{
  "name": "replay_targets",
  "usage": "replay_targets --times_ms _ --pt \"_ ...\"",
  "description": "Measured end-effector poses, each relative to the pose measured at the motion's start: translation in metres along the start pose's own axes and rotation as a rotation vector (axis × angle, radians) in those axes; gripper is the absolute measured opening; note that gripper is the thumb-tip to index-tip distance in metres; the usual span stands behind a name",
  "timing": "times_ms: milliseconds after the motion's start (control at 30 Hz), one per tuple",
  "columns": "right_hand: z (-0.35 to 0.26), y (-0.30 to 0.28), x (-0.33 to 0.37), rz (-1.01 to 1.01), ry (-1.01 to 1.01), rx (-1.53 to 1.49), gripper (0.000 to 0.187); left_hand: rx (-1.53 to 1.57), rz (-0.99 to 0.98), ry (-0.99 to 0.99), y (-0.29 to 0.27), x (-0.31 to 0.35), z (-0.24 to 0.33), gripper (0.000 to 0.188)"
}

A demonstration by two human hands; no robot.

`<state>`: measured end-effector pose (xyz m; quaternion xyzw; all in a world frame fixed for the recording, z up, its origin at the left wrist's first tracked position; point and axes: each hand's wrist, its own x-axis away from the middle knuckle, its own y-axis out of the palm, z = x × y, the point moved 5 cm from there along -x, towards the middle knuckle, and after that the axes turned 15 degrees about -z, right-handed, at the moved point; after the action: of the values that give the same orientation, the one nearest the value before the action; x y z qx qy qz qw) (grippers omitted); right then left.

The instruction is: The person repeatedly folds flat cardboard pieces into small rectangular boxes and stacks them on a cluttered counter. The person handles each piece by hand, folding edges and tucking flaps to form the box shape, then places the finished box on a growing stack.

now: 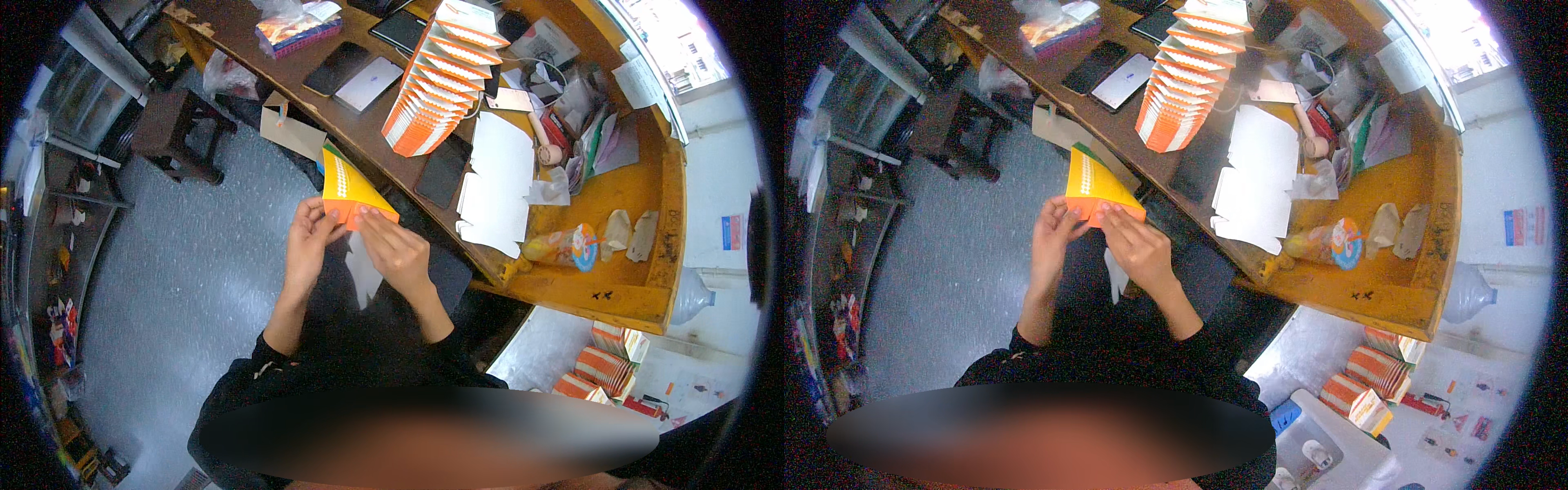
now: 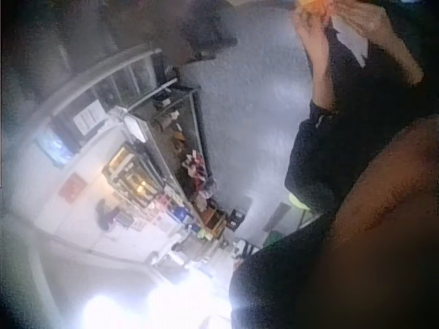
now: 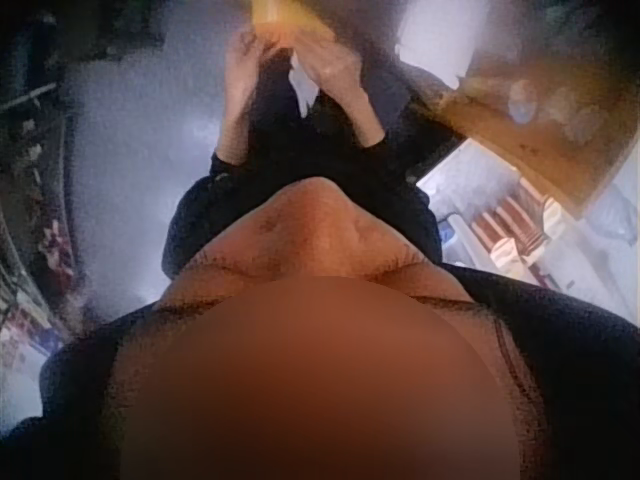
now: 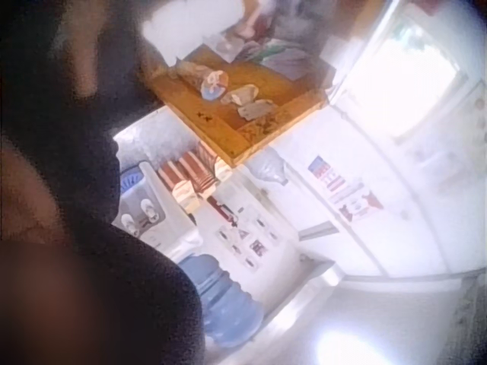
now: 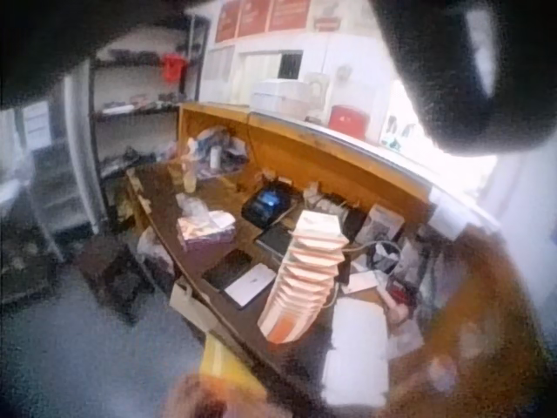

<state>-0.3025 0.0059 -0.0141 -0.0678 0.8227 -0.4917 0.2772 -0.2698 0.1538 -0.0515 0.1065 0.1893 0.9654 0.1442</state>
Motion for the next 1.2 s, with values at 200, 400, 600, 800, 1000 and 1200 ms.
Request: replay_targets --times_ms 200,400,600,800,1000,1200 --pt "0.017 -0.004 0.001 0.12 0.339 -0.524 0.014 -0.222 0.041 0.173 -0.012 0.005 -0.002 0.002" --pt "0.004 0.006 -0.002 0.212 0.499 -0.715 0.012 -0.397 0.149 0.192 0.007 0.015 -0.015 0.005" --pt "0.005 0.007 0.004 0.217 0.547 -0.734 0.011 -0.171 0.095 0.212 0.009 0.012 -0.025 0.005" --pt "-0.004 0.002 -0.002 0.215 0.328 -0.443 0.024 -0.206 0.095 0.175 0.006 0.015 -0.02 0.005" --pt "-0.015 0.012 -0.004 -0.007 0.256 -0.427 0.042 0.016 0.101 0.3 0.011 0.011 -0.019 0.021" --pt "0.002 0.013 0.0 -0.001 0.251 -0.768 0.025 -0.592 0.178 0.294 0.001 0.016 -0.007 0.014"
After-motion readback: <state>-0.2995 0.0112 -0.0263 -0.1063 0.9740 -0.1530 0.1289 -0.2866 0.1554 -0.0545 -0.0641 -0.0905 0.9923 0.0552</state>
